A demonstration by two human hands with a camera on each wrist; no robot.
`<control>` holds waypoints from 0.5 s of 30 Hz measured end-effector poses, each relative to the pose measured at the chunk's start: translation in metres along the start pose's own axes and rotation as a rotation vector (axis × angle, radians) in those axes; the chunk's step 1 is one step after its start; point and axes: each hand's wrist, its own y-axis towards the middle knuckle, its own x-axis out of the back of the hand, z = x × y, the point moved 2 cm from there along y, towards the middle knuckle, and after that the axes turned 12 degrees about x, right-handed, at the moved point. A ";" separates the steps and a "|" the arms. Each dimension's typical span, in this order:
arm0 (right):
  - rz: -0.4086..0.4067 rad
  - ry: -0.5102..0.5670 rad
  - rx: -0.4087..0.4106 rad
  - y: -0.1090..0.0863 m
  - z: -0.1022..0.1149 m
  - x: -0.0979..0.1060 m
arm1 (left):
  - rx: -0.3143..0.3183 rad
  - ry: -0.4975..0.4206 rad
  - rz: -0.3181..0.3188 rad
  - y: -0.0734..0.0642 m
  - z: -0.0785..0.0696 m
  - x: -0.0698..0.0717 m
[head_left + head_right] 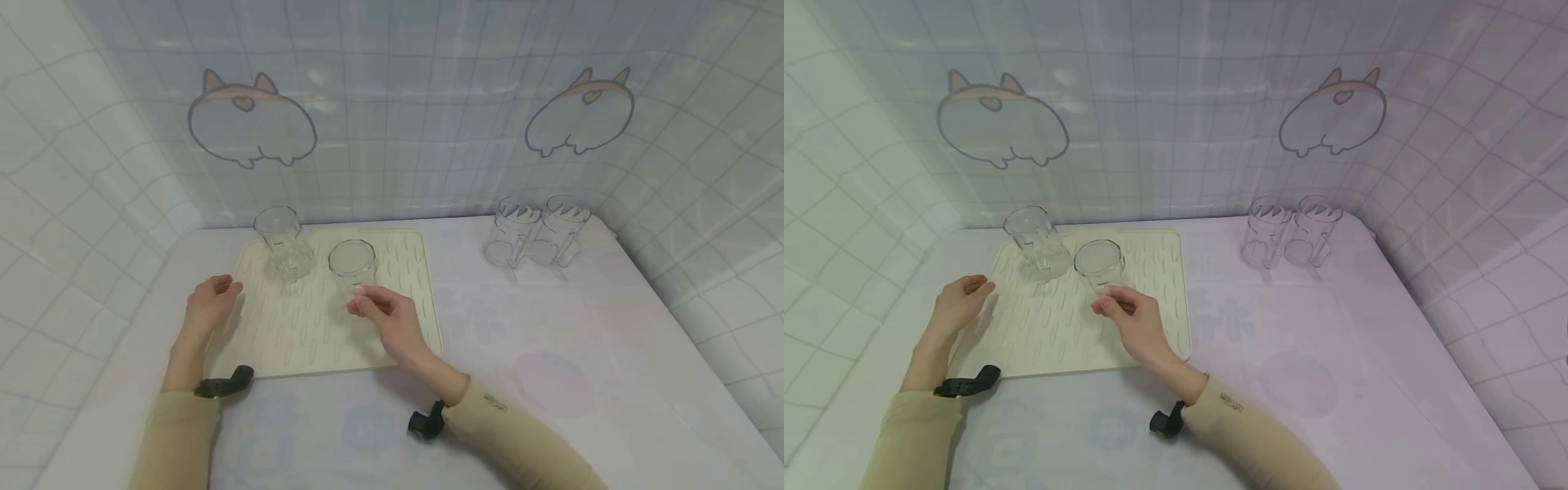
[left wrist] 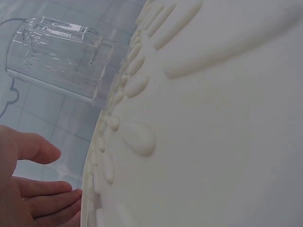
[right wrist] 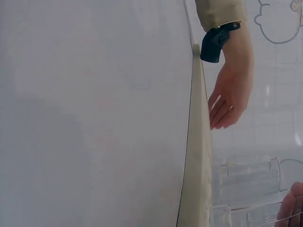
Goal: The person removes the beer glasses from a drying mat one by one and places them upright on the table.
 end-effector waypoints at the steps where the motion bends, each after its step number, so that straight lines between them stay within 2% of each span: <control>1: -0.003 -0.003 0.002 0.000 0.000 0.002 | -0.001 -0.001 0.001 0.000 0.000 0.000; 15: -0.075 -0.010 -0.025 -0.003 0.001 0.024 | 0.015 0.006 -0.002 -0.001 -0.002 0.000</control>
